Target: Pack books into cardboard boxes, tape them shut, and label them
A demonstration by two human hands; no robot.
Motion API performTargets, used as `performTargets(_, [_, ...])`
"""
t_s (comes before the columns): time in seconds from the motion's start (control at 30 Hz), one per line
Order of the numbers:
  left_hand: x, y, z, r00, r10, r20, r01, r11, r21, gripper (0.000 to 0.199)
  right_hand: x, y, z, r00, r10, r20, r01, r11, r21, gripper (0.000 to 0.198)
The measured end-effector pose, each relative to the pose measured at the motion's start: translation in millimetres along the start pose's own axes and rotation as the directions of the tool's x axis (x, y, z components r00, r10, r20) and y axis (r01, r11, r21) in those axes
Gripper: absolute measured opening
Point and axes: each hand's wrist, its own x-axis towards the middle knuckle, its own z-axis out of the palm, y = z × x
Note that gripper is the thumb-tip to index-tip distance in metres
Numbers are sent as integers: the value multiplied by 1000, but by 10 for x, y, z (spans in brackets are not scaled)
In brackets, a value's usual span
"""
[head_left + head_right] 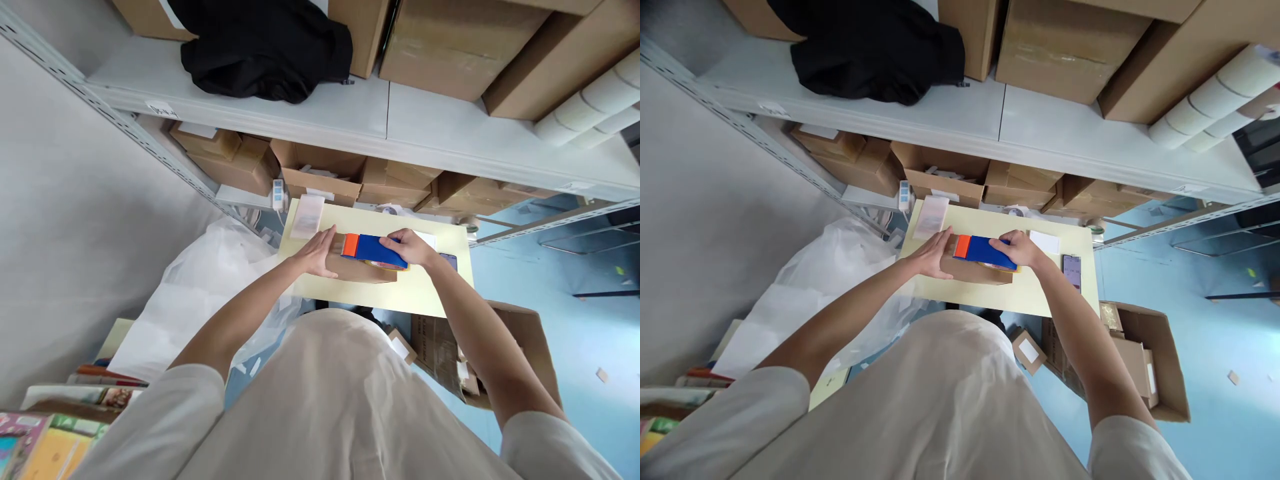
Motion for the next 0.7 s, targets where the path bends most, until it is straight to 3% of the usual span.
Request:
performTargets(0.1, [-9, -4, 10, 999, 3, 35, -5, 999, 50, 136, -22, -17, -96, 1000, 22, 5, -21, 993, -114, 55])
performTargets(0.2, [0, 1, 4, 999, -11, 54, 6, 996, 90, 135, -119, 160, -301, 997, 73, 26, -69, 988, -139, 54])
performTargets(0.4, [28, 47, -41, 997, -33, 67, 25, 993, 115, 133, -408, 1036, -792, 978, 199, 65, -191, 975, -114, 55])
performTargets(0.53, [17, 120, -144, 992, -52, 115, 30, 981, 192, 127, -362, 1468, -765, 970, 227, 84, -222, 973, -70, 55])
performTargets(0.7, [69, 421, -114, 985, -152, 82, 114, 929, 352, 119, -244, 1633, -570, 988, 138, 67, -137, 990, -27, 52])
